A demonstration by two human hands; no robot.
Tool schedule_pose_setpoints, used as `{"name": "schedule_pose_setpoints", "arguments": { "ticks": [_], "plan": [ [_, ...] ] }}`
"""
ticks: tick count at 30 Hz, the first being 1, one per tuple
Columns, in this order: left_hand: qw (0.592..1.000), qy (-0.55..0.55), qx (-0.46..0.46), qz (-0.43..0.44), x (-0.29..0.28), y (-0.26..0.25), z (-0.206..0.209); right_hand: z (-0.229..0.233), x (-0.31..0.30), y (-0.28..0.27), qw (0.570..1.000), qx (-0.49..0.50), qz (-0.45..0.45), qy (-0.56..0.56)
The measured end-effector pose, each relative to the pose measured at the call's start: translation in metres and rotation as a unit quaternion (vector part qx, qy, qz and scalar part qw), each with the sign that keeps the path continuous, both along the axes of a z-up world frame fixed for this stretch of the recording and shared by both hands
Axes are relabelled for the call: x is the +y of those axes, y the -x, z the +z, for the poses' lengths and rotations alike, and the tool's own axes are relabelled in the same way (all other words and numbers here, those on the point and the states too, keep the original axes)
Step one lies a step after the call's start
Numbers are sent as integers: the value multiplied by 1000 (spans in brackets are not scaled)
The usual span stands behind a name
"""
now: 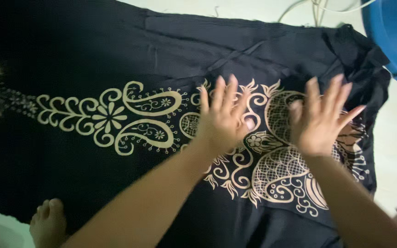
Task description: The person folds a black garment with gold patterns by hand while sitting on a tiled floor by smoothing the fabric and folding the sides inward.
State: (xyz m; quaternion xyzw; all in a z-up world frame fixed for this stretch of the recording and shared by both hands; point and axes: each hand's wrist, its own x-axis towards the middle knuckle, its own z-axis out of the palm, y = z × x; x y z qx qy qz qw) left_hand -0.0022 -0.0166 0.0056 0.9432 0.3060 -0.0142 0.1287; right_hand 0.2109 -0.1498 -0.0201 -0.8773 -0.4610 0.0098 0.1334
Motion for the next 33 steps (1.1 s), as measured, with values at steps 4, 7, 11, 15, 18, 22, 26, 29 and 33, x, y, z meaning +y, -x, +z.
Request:
{"name": "schedule_pose_setpoints", "arguments": {
  "ticks": [4,7,11,15,18,22,26,29,33],
  "plan": [
    [976,172,130,-35,-46,24,20,-7,-28,27,996,38,70,27],
    [980,145,133,-29,-51,25,10,-12,-33,1,996,42,70,28],
    [999,32,27,-28,-62,24,-11,-9,-62,1,999,-13,-16,33],
    [991,18,-110,-78,-104,33,-29,-10,-121,55,996,-24,82,-13],
    [984,53,-136,-107,-147,52,-25,-9,-170,86,996,-13,78,51],
    [979,69,-83,-176,-162,46,-24,-8,-209,83,996,-28,39,81],
    [965,72,-19,-253,-182,48,-23,-1,-246,85,987,-36,26,151],
    [956,63,10,-286,-188,51,-20,6,-267,89,988,-42,-29,145],
    [938,75,55,-333,-193,55,-16,25,-288,104,984,-5,-124,126]
  ]
}}
